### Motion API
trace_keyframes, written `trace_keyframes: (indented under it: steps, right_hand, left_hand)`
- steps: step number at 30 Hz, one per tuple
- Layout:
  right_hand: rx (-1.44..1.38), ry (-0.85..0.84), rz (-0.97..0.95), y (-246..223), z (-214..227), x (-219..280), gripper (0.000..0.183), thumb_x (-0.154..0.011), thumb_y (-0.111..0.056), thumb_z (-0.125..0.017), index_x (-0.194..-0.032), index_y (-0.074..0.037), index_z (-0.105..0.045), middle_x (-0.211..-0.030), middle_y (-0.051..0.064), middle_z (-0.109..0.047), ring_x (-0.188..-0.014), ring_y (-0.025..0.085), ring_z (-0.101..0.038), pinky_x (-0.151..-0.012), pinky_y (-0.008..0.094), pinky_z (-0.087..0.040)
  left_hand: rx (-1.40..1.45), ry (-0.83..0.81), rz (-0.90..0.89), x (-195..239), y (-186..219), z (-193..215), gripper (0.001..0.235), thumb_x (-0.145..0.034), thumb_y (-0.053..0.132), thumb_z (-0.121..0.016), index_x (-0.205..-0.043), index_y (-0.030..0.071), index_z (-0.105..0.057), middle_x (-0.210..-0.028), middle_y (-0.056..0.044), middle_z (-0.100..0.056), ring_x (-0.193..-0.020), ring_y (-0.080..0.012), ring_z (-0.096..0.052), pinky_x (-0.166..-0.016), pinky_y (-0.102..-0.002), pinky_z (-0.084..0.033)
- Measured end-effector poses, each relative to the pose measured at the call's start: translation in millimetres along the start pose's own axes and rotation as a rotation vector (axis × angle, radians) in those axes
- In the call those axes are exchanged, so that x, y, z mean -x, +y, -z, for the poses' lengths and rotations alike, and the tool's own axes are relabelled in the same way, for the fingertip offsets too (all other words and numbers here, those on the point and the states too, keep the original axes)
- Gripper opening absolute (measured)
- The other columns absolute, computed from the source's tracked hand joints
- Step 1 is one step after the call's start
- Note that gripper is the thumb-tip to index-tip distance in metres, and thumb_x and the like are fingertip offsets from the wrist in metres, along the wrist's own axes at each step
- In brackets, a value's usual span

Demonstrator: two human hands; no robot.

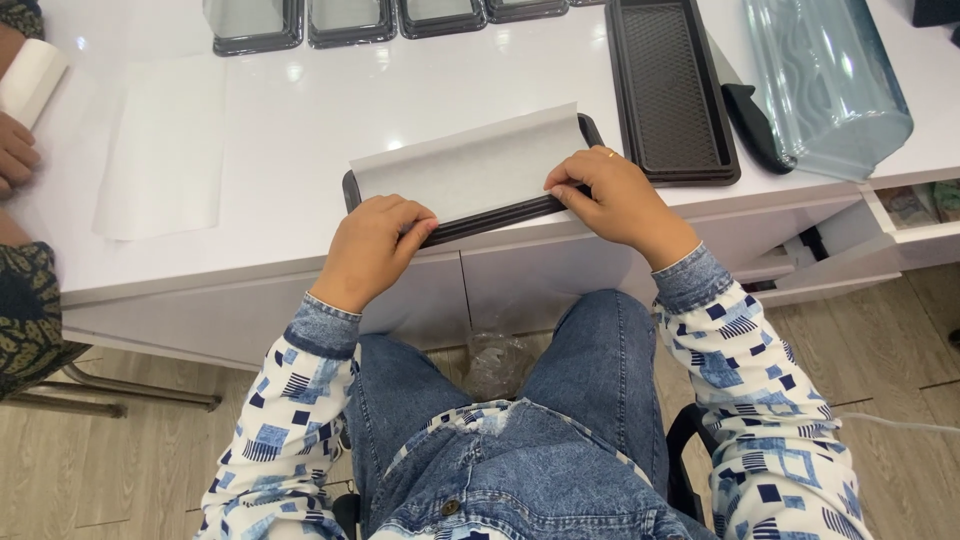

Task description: The person assembles rectangular food containers by placing a white paper liner into a black tray and then covering it with a clear plastic lid. This process is repeated multiple times, with finished units stacked on the counter.

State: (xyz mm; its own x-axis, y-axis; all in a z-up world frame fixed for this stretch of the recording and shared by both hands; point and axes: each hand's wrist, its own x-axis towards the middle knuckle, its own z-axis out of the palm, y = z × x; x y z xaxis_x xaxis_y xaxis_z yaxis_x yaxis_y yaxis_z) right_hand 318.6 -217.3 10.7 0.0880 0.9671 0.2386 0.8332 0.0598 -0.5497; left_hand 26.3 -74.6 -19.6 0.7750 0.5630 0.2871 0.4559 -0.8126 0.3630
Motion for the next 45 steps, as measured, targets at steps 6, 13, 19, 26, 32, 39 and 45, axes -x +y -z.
trace_keyframes:
  steps: [6, 13, 19, 26, 32, 39, 45]
  right_hand:
    - [0.015, 0.045, 0.027, 8.9, -2.2, -1.2, 0.012, -0.103, -0.015, -0.062, -0.103, -0.012, -0.074, -0.088, 0.006, -0.073, -0.099, 0.027, -0.068, -0.091, 0.04, -0.051]
    - [0.116, -0.006, 0.034, 2.3, 6.0, -1.2, 0.014, -0.103, -0.015, -0.061, -0.102, -0.011, -0.075, -0.086, 0.009, -0.075, -0.096, 0.03, -0.07, -0.092, 0.041, -0.049]
    - [0.258, 0.042, 0.123, 3.8, 0.7, -3.3, 0.01, -0.101, -0.013, -0.065, -0.105, -0.012, -0.074, -0.087, 0.009, -0.077, -0.098, 0.028, -0.072, -0.094, 0.039, -0.048]
    - [0.264, -0.011, 0.086, -20.0, 8.5, -0.3, 0.028, -0.101, -0.025, -0.059, -0.121, -0.01, -0.073, -0.108, 0.018, -0.076, -0.113, 0.034, -0.069, -0.103, 0.047, -0.044]
    - [0.179, -0.125, 0.147, -53.7, -16.0, -35.5, 0.04, -0.107, -0.025, -0.045, -0.128, -0.002, -0.069, -0.122, 0.025, -0.07, -0.121, 0.041, -0.064, -0.103, 0.052, -0.047]
    - [0.079, -0.361, 0.068, -55.7, -51.5, -78.1, 0.044, -0.105, -0.029, -0.04, -0.135, -0.01, -0.067, -0.135, 0.018, -0.066, -0.125, 0.037, -0.062, -0.107, 0.052, -0.045]
    - [0.185, -0.263, 0.006, -32.2, -31.3, -66.1, 0.041, -0.105, -0.027, -0.042, -0.13, -0.009, -0.07, -0.136, 0.017, -0.065, -0.127, 0.034, -0.061, -0.105, 0.048, -0.047]
  left_hand:
    - [0.057, -0.013, 0.046, -1.0, 1.7, 3.1, 0.02, -0.106, 0.034, -0.058, -0.105, 0.02, -0.073, -0.084, 0.0, -0.072, -0.09, -0.0231, -0.07, -0.085, -0.034, -0.056]
    - [0.122, -0.027, 0.025, -0.9, 11.4, 14.6, 0.019, -0.099, 0.032, -0.07, -0.108, 0.016, -0.075, -0.091, -0.005, -0.076, -0.094, -0.0274, -0.07, -0.085, -0.036, -0.055]
    - [0.138, 0.023, -0.001, 2.8, 10.1, 13.0, 0.018, -0.099, 0.033, -0.07, -0.107, 0.018, -0.078, -0.091, -0.003, -0.077, -0.092, -0.0242, -0.07, -0.086, -0.032, -0.054]
    - [0.113, 0.049, -0.031, 2.8, 7.3, 7.8, 0.015, -0.096, 0.028, -0.074, -0.107, 0.02, -0.08, -0.094, -0.001, -0.077, -0.092, -0.0218, -0.069, -0.084, -0.03, -0.054]
    - [0.116, 0.051, -0.017, 1.7, 11.7, 3.5, 0.014, -0.095, 0.028, -0.076, -0.106, 0.02, -0.08, -0.093, 0.001, -0.076, -0.092, -0.02, -0.069, -0.085, -0.028, -0.053]
    - [0.096, 0.068, -0.042, 0.3, 9.5, -2.9, 0.014, -0.095, 0.028, -0.075, -0.106, 0.021, -0.08, -0.095, 0.001, -0.075, -0.091, -0.0198, -0.068, -0.084, -0.028, -0.053]
    - [0.087, 0.09, -0.048, -0.5, 13.3, 1.3, 0.014, -0.095, 0.029, -0.074, -0.105, 0.02, -0.079, -0.095, 0.0, -0.075, -0.09, -0.0198, -0.069, -0.082, -0.029, -0.054]
